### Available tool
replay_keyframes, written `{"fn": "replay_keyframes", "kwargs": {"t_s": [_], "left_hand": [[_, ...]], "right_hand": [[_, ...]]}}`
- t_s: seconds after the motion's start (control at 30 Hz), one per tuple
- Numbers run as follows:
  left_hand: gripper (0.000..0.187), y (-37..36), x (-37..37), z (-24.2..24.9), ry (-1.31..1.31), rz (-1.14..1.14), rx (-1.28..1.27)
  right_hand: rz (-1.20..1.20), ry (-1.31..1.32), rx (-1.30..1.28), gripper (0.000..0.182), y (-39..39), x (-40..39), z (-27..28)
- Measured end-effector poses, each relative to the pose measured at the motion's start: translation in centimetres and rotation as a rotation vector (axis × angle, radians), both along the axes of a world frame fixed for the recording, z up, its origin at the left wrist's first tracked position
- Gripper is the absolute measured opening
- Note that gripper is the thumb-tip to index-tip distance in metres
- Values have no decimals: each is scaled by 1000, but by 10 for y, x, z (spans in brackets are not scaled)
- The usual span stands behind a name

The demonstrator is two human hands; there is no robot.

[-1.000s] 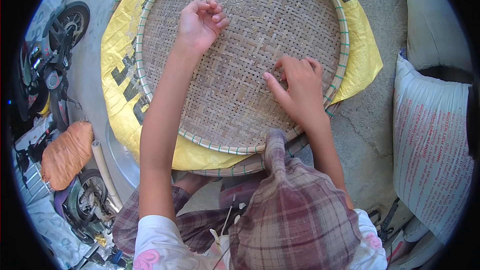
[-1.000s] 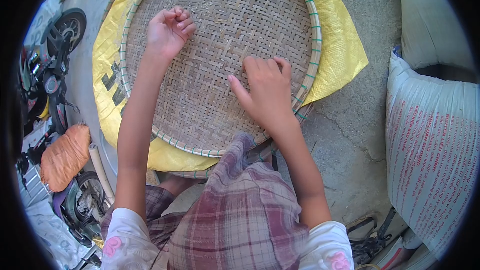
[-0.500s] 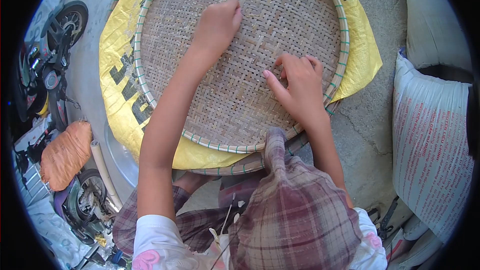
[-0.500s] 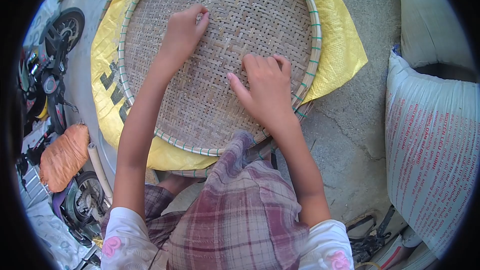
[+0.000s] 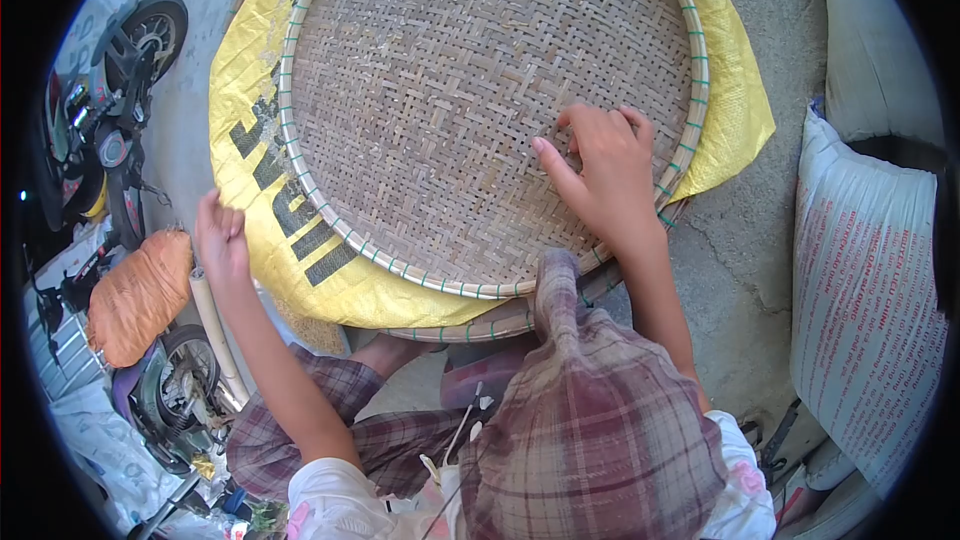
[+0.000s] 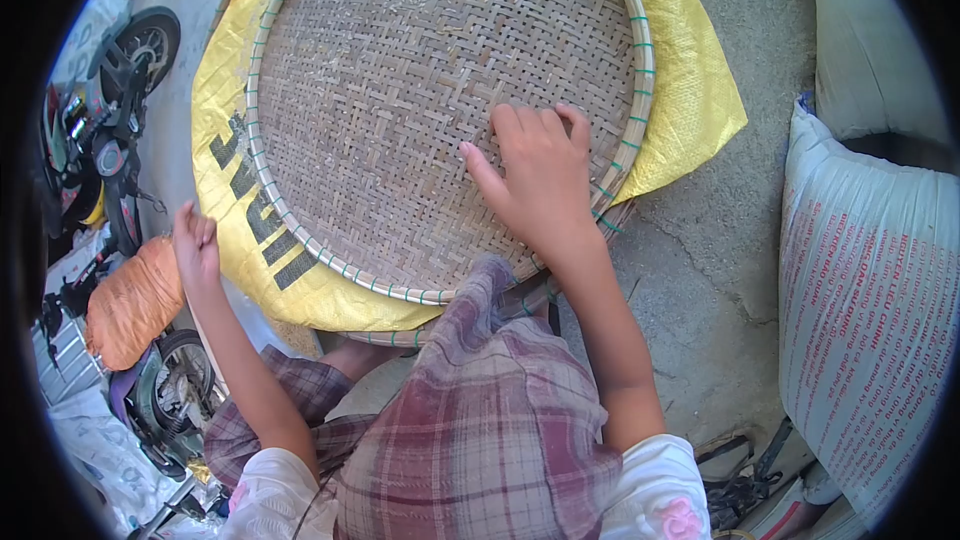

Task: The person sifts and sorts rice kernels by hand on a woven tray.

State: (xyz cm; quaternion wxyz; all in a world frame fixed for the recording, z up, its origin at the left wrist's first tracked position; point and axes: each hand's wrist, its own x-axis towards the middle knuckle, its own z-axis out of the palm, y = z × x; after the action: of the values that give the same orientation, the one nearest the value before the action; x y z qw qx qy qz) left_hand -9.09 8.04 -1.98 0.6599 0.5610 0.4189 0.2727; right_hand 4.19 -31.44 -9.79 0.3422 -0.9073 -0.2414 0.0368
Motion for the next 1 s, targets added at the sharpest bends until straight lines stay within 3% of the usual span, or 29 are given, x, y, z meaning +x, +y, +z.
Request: {"fn": "replay_keyframes", "kwargs": {"t_s": [0.07,0.13,0.17,0.23,0.27,0.33,0.37,0.43,0.5,0.57,0.63,0.73,0.87,1.0], "left_hand": [[21,36,-55,5,40,140,-1],[14,82,-122,-13,522,234,434],[14,93,-148,-21,520,245,435],[29,106,-182,-40,1583,-176,951],[29,108,-193,-55,1584,-176,952],[46,100,-195,-67,1825,-173,970],[46,90,-187,-66,1825,-169,973],[46,9,-105,-38,1619,88,1207],[42,1,-64,-28,1199,69,1375],[31,-13,-6,-16,911,-20,1330],[23,-37,57,-15,524,-178,955],[18,-112,133,-18,452,-433,977],[19,-177,179,-44,258,-801,1148],[19,-197,194,-73,214,-881,1266]], "right_hand": [[12,2,-5,29,0,-1,0],[-2,5,-4,29,0,-1,-1],[8,1,0,29,0,-1,-1],[12,34,-18,29,-1,-1,0],[11,35,-17,29,-2,-1,1],[5,72,-6,33,-1,-1,2],[5,71,-2,33,0,-1,2],[-89,-59,100,41,1,-1,-1],[-61,-66,38,45,2,-2,-4],[-24,-74,-26,49,1,-3,-5],[0,-40,-89,51,0,-3,-6],[14,-94,-193,50,2,-5,-8],[0,-91,-179,48,2,-5,-8],[1,-75,-148,48,1,-4,-8]]}}
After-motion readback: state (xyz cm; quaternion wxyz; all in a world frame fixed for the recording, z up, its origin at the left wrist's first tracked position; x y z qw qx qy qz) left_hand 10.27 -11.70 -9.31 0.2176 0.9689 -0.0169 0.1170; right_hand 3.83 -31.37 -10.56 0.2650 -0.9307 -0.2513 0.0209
